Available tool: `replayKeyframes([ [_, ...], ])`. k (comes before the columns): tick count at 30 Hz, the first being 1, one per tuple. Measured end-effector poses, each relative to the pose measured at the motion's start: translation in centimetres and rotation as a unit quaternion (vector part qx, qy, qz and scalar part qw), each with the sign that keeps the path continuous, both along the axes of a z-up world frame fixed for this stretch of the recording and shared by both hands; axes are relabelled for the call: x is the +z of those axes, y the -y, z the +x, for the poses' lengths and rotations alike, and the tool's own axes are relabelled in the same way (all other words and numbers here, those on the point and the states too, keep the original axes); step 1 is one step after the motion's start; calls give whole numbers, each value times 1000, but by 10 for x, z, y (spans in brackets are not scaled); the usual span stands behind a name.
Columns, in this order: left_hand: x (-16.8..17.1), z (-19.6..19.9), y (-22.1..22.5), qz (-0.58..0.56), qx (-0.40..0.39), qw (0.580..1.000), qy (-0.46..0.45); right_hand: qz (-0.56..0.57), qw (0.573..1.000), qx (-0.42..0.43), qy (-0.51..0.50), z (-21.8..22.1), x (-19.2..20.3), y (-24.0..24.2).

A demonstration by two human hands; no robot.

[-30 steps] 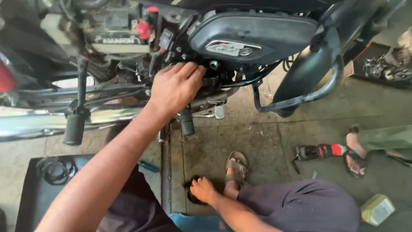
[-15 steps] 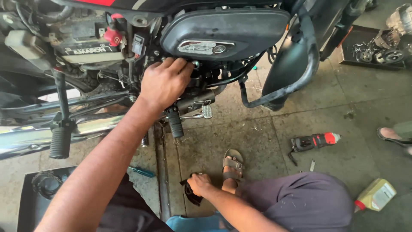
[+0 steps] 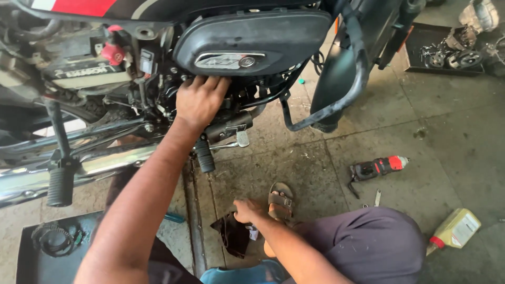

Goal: Repairing and wiring electrical components on a motorcycle.

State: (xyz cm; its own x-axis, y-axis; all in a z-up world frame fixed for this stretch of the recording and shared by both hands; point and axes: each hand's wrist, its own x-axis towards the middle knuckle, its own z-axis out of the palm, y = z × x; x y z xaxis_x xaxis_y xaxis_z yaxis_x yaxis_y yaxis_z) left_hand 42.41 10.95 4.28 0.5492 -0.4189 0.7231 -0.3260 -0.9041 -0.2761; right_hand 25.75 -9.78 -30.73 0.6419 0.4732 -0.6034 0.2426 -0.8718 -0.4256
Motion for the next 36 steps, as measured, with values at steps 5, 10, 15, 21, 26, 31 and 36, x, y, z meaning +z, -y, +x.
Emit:
replayKeyframes([
  [5,-2,-3,5,-60,7,998,4,23,987,-148,65,19,30,0],
  [10,-11,5,3,-81,-4,997,9,127,962,-208,126,37,27,7],
  [15,-19,7,10,-105,14,994,14,109,966,-212,103,26,37,-4],
  [21,-26,7,22,-187,24,982,4,90,973,-194,84,18,51,-5],
  [26,-34,10,29,-317,21,948,15,35,992,-121,-8,12,29,6],
  [31,-58,19,21,-403,48,914,-3,79,992,-95,24,-8,-5,9],
  [36,-56,16,30,-464,43,884,36,91,988,-117,37,-1,6,9],
])
